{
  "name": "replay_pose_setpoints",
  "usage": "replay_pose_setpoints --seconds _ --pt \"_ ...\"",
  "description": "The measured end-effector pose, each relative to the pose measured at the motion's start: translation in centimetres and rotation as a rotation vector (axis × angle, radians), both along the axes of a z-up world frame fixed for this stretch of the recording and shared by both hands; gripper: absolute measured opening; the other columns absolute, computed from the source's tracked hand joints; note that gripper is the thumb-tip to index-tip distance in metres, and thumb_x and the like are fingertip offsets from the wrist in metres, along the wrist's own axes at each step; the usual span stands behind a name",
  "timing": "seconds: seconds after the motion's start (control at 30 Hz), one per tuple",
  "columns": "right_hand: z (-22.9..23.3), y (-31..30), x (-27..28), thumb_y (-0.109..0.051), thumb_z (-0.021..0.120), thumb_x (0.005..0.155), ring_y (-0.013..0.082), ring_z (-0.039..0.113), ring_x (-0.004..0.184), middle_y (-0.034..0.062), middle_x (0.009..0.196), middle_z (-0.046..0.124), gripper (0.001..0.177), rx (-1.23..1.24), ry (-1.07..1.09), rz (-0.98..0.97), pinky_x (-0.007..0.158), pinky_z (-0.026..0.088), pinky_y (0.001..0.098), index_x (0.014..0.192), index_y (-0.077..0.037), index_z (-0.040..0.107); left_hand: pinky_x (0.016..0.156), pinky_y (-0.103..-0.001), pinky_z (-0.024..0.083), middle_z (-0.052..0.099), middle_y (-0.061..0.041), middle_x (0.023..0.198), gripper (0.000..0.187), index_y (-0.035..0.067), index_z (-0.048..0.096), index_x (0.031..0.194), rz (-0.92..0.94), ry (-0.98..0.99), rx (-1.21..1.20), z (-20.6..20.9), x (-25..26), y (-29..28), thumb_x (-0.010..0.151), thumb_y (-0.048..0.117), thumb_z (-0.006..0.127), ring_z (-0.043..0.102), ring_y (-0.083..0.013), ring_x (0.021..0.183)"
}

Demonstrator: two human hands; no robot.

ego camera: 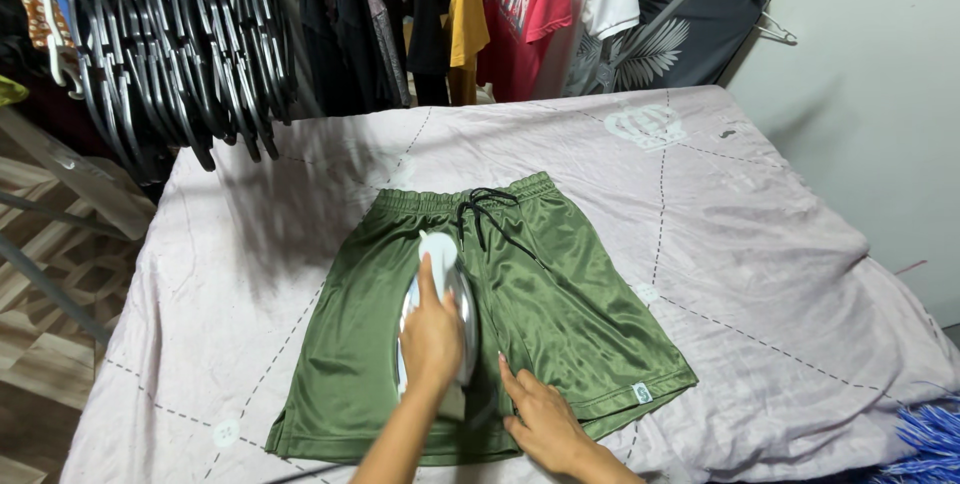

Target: The person irons a pair of green shorts laid out on a bed using a handheld steam iron. After ironing, the person places the shorts on a hanger and hangs them on a nearby clothing rack.

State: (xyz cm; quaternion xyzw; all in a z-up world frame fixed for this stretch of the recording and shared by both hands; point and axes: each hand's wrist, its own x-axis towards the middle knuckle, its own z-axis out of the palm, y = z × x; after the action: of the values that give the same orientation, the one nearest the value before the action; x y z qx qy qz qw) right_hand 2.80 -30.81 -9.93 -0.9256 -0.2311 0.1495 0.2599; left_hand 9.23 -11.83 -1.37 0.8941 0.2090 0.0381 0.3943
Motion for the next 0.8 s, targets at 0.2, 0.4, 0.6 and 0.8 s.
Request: replay_pose_setpoints --seconds 0.2,0.4,0.6,0.8 --pt "-1.5 -0.9 0.4 -0.017 0.061 0.088 0.0325 0.057 0.103 0.0150 0.108 0.050 0.086 0.046 0.041 0.027 0.093 0.045 0.0421 0.161 -0.002 0.018 0.076 -0.058 0.053 0.074 -0.025 0.085 0.073 0.037 0.021 0.161 -0.054 0.055 -0.050 -0.7 -7.5 -0.9 0.096 0.030 0.055 0.071 -0.0482 0.082" --pt "-2.0 -1.0 0.6 -0.017 0.063 0.086 0.0322 0.056 0.107 0.0149 0.112 0.049 0.088 0.055 0.050 0.046 0.093 0.044 0.0430 0.160 -0.002 0.018 0.072 -0.057 0.054 0.076 -0.021 0.084 0.073 0.038 0.022 0.161 -0.028 -0.014 -0.023 -1.6 -8.1 -1.2 0.095 0.030 0.054 0.072 -0.0459 0.079" --pt "-3.1 -1.1 0.7 -0.017 0.066 0.088 0.0314 0.057 0.104 0.0150 0.110 0.051 0.090 0.026 0.035 0.051 0.091 0.045 0.0417 0.161 -0.005 0.016 0.074 -0.060 0.052 0.073 -0.026 0.088 0.067 0.033 0.028 0.157 0.022 -0.040 0.072 -1.6 -3.1 -0.7 0.097 0.029 0.057 0.069 -0.0495 0.081" --pt "-6.8 -6.5 4.9 -0.011 0.068 0.087 0.0286 0.063 0.083 0.0076 0.107 0.074 0.040 0.531 0.208 -0.317 0.075 0.054 0.0370 0.126 -0.007 0.071 0.074 -0.059 0.052 0.072 -0.029 0.089 0.064 0.030 0.036 0.154 -0.008 -0.084 0.025 0.9 0.7 0.0 0.096 0.029 0.060 0.069 -0.0513 0.083"
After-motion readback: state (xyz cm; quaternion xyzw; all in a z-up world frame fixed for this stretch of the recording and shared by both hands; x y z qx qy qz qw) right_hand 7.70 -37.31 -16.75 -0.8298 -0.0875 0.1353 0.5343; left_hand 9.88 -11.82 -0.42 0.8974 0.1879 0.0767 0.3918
